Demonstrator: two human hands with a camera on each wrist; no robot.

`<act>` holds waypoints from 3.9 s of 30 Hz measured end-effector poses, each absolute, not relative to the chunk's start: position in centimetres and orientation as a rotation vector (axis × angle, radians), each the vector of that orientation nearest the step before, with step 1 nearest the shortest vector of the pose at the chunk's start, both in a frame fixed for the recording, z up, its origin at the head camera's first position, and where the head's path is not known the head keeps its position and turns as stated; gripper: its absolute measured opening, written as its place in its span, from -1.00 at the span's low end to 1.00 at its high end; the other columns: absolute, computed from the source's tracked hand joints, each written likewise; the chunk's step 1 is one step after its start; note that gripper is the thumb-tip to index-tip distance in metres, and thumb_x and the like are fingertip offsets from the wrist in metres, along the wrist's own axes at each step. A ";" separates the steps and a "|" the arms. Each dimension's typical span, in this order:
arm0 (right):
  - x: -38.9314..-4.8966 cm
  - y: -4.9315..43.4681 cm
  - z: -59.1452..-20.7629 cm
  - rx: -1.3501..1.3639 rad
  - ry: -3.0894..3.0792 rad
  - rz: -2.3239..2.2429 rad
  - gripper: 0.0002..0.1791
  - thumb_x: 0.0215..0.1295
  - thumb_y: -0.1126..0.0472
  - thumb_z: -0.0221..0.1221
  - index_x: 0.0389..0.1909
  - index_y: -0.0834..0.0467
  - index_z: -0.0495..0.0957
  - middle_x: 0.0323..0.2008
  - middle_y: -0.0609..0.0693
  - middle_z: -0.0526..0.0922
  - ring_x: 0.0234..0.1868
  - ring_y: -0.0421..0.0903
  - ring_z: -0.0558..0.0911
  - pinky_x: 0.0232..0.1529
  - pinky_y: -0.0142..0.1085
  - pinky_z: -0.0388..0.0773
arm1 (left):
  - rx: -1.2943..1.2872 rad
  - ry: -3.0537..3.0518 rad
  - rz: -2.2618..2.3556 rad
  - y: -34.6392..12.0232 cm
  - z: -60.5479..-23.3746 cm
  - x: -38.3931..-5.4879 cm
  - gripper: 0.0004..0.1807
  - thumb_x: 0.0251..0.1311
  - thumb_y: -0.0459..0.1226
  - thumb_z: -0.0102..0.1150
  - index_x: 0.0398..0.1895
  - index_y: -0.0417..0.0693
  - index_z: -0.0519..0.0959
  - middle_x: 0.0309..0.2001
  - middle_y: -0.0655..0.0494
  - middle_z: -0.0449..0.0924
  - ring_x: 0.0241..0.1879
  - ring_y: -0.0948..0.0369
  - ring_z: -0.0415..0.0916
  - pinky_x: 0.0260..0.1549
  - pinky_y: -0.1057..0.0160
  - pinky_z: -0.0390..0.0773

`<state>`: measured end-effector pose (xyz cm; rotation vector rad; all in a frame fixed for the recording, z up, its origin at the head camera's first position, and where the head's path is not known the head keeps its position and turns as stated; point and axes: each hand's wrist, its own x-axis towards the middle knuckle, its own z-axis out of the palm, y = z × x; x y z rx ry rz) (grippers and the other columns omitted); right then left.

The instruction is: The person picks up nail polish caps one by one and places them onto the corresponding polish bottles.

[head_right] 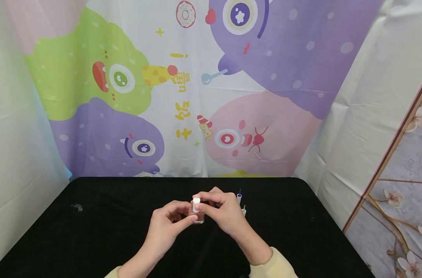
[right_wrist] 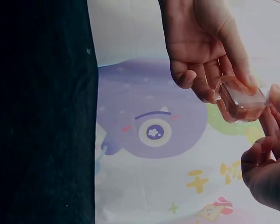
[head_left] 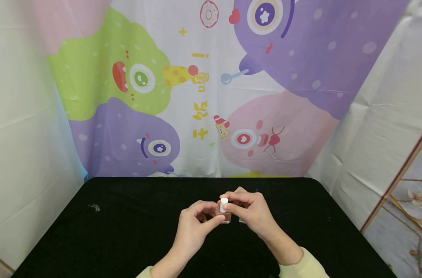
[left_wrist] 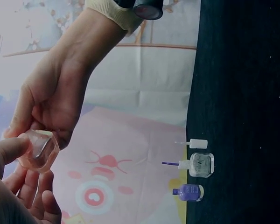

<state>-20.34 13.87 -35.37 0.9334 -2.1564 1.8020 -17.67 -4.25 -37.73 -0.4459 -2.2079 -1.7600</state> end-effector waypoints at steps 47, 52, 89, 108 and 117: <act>-22.0 18.7 -33.1 0.787 -2.305 1.552 -0.65 0.27 0.25 0.19 0.09 0.01 0.52 -0.04 -0.02 0.63 -0.23 -0.16 0.49 -0.18 -0.34 0.55 | -0.364 -2.188 -1.588 -9.1 -36.4 -22.0 -0.74 0.00 -0.35 0.37 -0.18 -0.11 0.61 -0.27 0.04 0.65 -0.31 0.16 0.59 -0.23 0.27 0.58; -22.6 20.4 -33.3 0.761 -2.317 1.515 -0.65 0.28 0.23 0.18 0.10 0.03 0.52 -0.03 0.01 0.62 -0.21 -0.17 0.50 -0.21 -0.37 0.53 | -0.347 -2.165 -1.557 -11.1 -36.9 -23.3 -0.73 0.04 -0.26 0.36 -0.15 -0.05 0.62 -0.24 0.09 0.65 -0.31 0.21 0.57 -0.26 0.34 0.55; -27.4 27.8 -42.7 0.378 -2.637 1.373 -0.47 0.24 0.20 0.21 0.24 0.10 0.36 0.11 0.13 0.54 -0.02 0.09 0.47 -0.15 -0.27 0.45 | 0.127 -2.302 -1.506 -18.4 -45.6 -32.4 -0.70 0.12 -0.22 0.30 -0.10 -0.14 0.61 -0.14 -0.09 0.65 -0.11 0.08 0.55 -0.04 0.09 0.49; -30.5 28.2 -47.4 0.315 -2.842 1.497 -0.41 0.12 0.31 0.27 0.21 0.26 0.37 0.11 0.21 0.50 -0.02 0.05 0.50 -0.07 -0.21 0.46 | 0.239 -2.501 -1.511 -18.6 -47.9 -33.3 -0.71 0.13 -0.30 0.29 -0.09 -0.26 0.58 -0.11 -0.18 0.63 -0.02 -0.04 0.49 0.02 -0.08 0.44; -31.0 27.9 -48.2 0.345 -2.936 1.468 -0.42 0.02 0.29 0.32 0.12 0.27 0.45 -0.03 0.12 0.57 -0.14 -0.06 0.51 -0.16 -0.28 0.46 | 0.221 -2.538 -1.444 -18.2 -48.4 -33.3 -0.72 0.12 -0.32 0.29 -0.13 -0.29 0.59 -0.13 -0.19 0.64 -0.06 -0.05 0.52 -0.03 -0.06 0.47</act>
